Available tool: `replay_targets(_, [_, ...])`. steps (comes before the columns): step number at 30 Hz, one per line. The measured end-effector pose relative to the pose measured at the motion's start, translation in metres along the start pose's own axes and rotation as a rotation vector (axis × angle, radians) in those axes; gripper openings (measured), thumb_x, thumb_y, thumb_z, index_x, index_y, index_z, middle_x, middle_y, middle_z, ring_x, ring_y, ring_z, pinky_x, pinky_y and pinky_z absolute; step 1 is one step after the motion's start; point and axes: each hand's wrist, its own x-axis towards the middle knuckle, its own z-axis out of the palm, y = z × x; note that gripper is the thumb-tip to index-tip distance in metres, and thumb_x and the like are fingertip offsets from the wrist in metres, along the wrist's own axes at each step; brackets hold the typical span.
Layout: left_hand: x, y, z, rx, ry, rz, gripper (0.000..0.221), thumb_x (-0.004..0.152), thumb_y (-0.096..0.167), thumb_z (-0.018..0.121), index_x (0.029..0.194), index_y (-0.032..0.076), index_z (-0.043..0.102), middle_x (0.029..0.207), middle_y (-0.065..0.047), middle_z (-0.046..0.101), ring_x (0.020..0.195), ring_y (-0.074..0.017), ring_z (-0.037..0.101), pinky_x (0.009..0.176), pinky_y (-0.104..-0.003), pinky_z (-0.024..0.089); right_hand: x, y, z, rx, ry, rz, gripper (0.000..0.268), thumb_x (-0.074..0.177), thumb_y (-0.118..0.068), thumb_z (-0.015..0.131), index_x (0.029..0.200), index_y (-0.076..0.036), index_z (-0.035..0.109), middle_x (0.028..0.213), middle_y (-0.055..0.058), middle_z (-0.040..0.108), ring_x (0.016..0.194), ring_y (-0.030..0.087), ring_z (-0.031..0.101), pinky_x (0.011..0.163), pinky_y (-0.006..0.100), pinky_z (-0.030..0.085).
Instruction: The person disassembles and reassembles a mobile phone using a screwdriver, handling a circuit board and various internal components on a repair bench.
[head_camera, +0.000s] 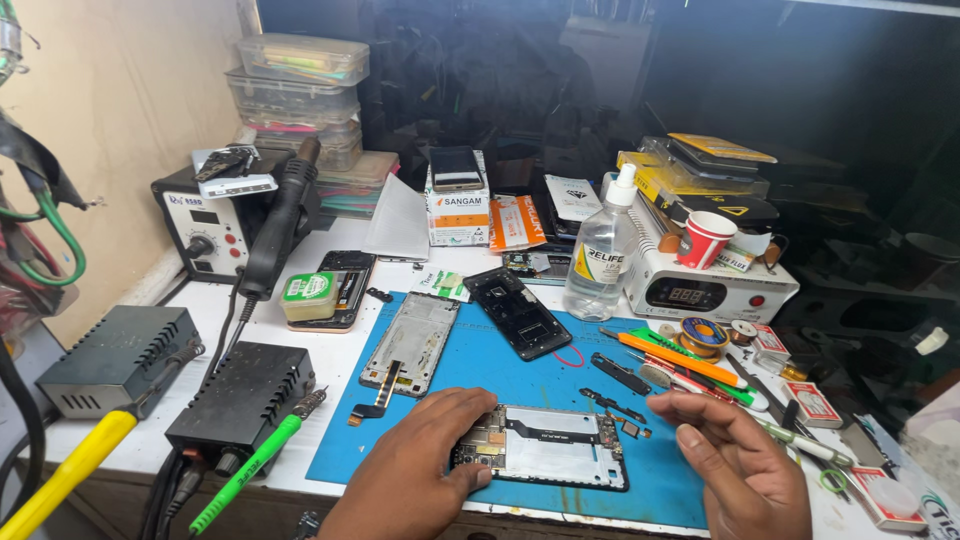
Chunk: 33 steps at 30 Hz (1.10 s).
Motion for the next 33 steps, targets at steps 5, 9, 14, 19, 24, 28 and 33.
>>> replay_targets(5, [0.001, 0.004, -0.002, -0.046, -0.029, -0.053, 0.068, 0.078, 0.019, 0.079, 0.141, 0.015, 0.056, 0.149, -0.005, 0.056, 0.137, -0.0241, 0.050, 0.112, -0.037, 0.039, 0.000, -0.001, 0.002, -0.004, 0.006, 0.009, 0.036, 0.089, 0.005, 0.058, 0.123, 0.011, 0.063, 0.122, 0.027, 0.072, 0.123, 0.028, 0.064, 0.109, 0.045, 0.044])
replay_targets(9, [0.000, 0.009, -0.006, -0.030, -0.045, -0.067, 0.068, 0.078, 0.018, 0.079, 0.141, 0.015, 0.055, 0.148, -0.005, 0.055, 0.136, -0.0241, 0.049, 0.111, -0.037, 0.039, 0.002, -0.008, 0.008, -0.118, 0.026, 0.058, 0.032, 0.091, 0.002, 0.060, 0.121, 0.009, 0.067, 0.121, 0.022, 0.073, 0.119, 0.022, 0.063, 0.104, 0.040, 0.044])
replay_targets(14, [-0.003, 0.015, -0.010, -0.034, -0.047, -0.083, 0.067, 0.077, 0.017, 0.078, 0.140, 0.014, 0.055, 0.146, -0.003, 0.057, 0.135, -0.0229, 0.051, 0.111, -0.036, 0.039, 0.015, -0.040, 0.036, -0.326, -0.089, -0.020, 0.023, 0.089, -0.003, 0.064, 0.109, 0.004, 0.075, 0.118, 0.013, 0.075, 0.119, 0.017, 0.066, 0.103, 0.033, 0.048])
replay_targets(19, [-0.004, 0.009, -0.010, -0.056, -0.023, -0.039, 0.072, 0.077, 0.016, 0.078, 0.144, 0.013, 0.053, 0.152, -0.006, 0.053, 0.140, -0.0234, 0.045, 0.114, -0.036, 0.035, 0.047, -0.079, 0.061, -1.235, -0.258, 0.096, 0.020, 0.086, -0.019, 0.075, 0.104, -0.011, 0.078, 0.103, 0.006, 0.078, 0.092, 0.024, 0.074, 0.084, 0.035, 0.056])
replay_targets(24, [-0.006, 0.005, -0.011, -0.094, -0.017, -0.039, 0.075, 0.076, 0.016, 0.078, 0.146, 0.014, 0.052, 0.152, -0.006, 0.051, 0.143, -0.0227, 0.042, 0.117, -0.035, 0.033, 0.050, -0.092, 0.082, -1.392, -0.376, 0.298, 0.021, 0.090, -0.018, 0.071, 0.110, -0.015, 0.076, 0.099, 0.008, 0.078, 0.092, 0.025, 0.074, 0.086, 0.038, 0.056])
replay_targets(28, [-0.006, 0.005, -0.012, -0.127, -0.015, -0.038, 0.074, 0.077, 0.018, 0.077, 0.146, 0.016, 0.054, 0.150, -0.004, 0.052, 0.144, -0.0216, 0.042, 0.119, -0.035, 0.031, 0.051, -0.089, 0.086, -1.430, -0.394, 0.311, 0.024, 0.088, -0.015, 0.067, 0.111, -0.014, 0.075, 0.097, 0.008, 0.078, 0.091, 0.024, 0.074, 0.086, 0.039, 0.056])
replay_targets(33, [-0.006, 0.007, -0.014, -0.139, -0.027, -0.086, 0.069, 0.079, 0.020, 0.076, 0.144, 0.017, 0.056, 0.149, -0.003, 0.054, 0.142, -0.0203, 0.045, 0.119, -0.035, 0.033, 0.058, -0.082, 0.082, -1.413, -0.379, 0.265, 0.024, 0.090, -0.013, 0.065, 0.112, -0.013, 0.074, 0.101, 0.010, 0.075, 0.093, 0.025, 0.073, 0.085, 0.040, 0.056])
